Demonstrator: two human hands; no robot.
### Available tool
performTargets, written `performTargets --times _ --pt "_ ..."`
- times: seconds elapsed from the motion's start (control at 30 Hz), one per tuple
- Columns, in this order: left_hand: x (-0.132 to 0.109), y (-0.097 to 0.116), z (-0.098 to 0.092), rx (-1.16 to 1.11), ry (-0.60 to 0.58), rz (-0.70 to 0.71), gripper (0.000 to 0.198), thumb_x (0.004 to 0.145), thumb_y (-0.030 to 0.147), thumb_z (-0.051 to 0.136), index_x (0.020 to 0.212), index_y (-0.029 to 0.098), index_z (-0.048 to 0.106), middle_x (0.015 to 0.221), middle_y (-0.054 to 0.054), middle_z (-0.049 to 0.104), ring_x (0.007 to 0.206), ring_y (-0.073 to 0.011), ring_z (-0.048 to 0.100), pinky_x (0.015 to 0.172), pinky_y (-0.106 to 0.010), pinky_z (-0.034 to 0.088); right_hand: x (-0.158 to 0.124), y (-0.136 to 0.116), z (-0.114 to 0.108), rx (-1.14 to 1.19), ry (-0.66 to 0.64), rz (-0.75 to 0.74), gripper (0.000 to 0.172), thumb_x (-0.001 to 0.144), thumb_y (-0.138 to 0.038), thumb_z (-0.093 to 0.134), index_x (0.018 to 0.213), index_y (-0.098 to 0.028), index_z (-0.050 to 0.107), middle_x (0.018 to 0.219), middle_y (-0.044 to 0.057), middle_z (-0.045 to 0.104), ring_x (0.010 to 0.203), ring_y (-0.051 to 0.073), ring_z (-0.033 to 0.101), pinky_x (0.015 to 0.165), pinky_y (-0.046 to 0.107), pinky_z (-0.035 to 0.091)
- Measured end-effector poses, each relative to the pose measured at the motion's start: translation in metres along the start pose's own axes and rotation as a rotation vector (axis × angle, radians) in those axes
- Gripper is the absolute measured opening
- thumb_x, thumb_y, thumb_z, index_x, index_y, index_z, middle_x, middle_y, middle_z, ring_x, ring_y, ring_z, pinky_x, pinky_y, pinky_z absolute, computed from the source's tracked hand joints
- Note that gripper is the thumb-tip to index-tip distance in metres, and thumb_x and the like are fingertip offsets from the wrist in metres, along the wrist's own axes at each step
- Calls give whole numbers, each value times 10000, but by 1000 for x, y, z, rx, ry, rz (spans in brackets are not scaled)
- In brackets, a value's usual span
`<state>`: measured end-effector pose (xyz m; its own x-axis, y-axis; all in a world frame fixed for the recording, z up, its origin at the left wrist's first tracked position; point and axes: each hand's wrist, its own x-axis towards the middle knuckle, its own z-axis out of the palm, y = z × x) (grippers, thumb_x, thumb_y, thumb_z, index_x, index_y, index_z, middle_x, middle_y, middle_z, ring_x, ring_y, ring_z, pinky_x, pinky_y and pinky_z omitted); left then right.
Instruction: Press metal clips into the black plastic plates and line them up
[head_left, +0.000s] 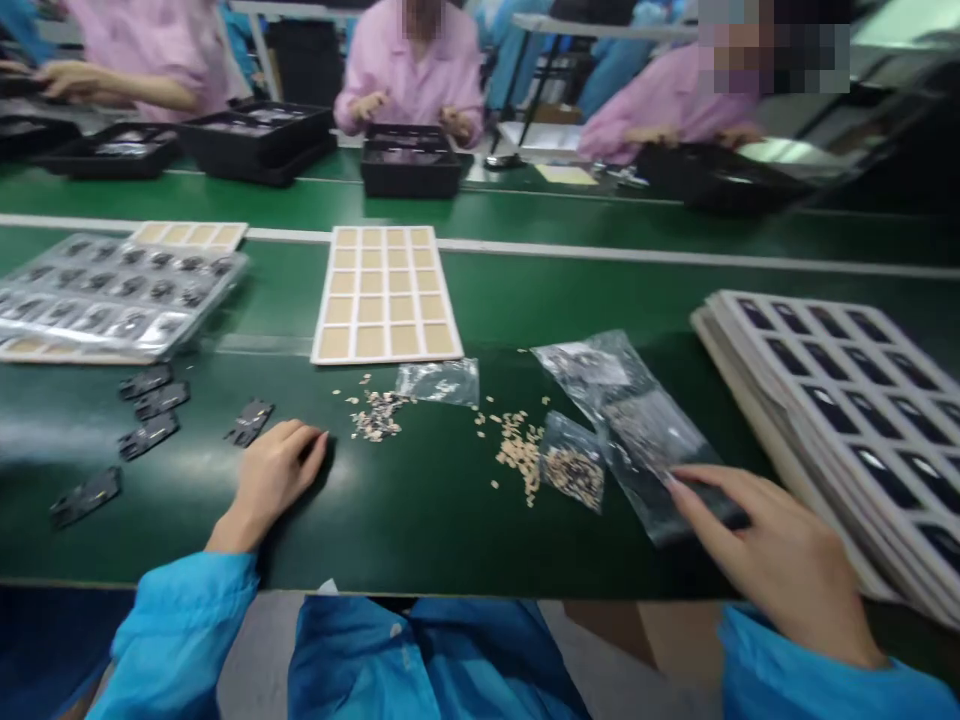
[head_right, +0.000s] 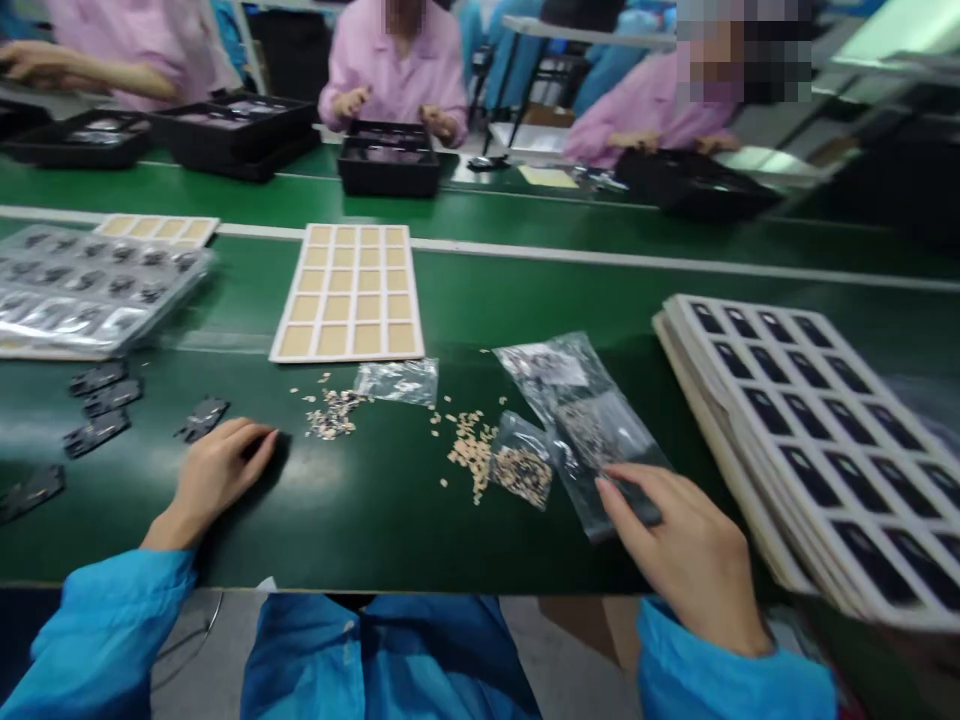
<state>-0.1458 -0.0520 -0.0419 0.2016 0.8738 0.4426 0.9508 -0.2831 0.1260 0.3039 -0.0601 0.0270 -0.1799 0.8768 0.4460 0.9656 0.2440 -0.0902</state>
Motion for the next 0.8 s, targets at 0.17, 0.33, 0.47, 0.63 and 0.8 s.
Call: performTargets --times 0.17,0.33,0.47,0.63,0.8 --pt "16 20 6 -33 74 144 247 951 341 466 832 186 618 770 -24 678 670 -160 638 604 -252 459 26 72 -52 -350 -90 425 281 882 -261 469 979 -107 683 1040 188 708 995 300 665 810 338 493" --pt "24 40 14 -69 135 203 278 961 370 442 829 192 611 750 -15 678 641 -153 641 572 -246 455 74 150 -71 -447 -243 576 348 941 -299 458 983 -52 699 916 170 698 848 244 665 669 314 446" --pt "23 43 16 -61 137 191 304 966 363 428 799 191 615 740 -9 679 638 -141 649 575 -232 464 101 174 -36 -389 -382 504 296 982 -366 483 1028 -123 645 995 55 650 897 171 641 777 327 525" --pt "25 42 18 -69 80 170 317 959 349 437 774 188 637 718 -3 668 620 -125 643 565 -218 460 129 186 -1 -357 -504 455 281 978 -364 508 1105 -137 613 1099 70 623 983 190 625 843 378 534" --pt "24 43 21 -111 33 105 356 955 336 411 737 189 650 688 -13 658 619 -133 628 584 -228 461 152 199 7 -342 -536 441 268 979 -350 509 974 -116 639 909 33 642 782 139 641 669 275 539"
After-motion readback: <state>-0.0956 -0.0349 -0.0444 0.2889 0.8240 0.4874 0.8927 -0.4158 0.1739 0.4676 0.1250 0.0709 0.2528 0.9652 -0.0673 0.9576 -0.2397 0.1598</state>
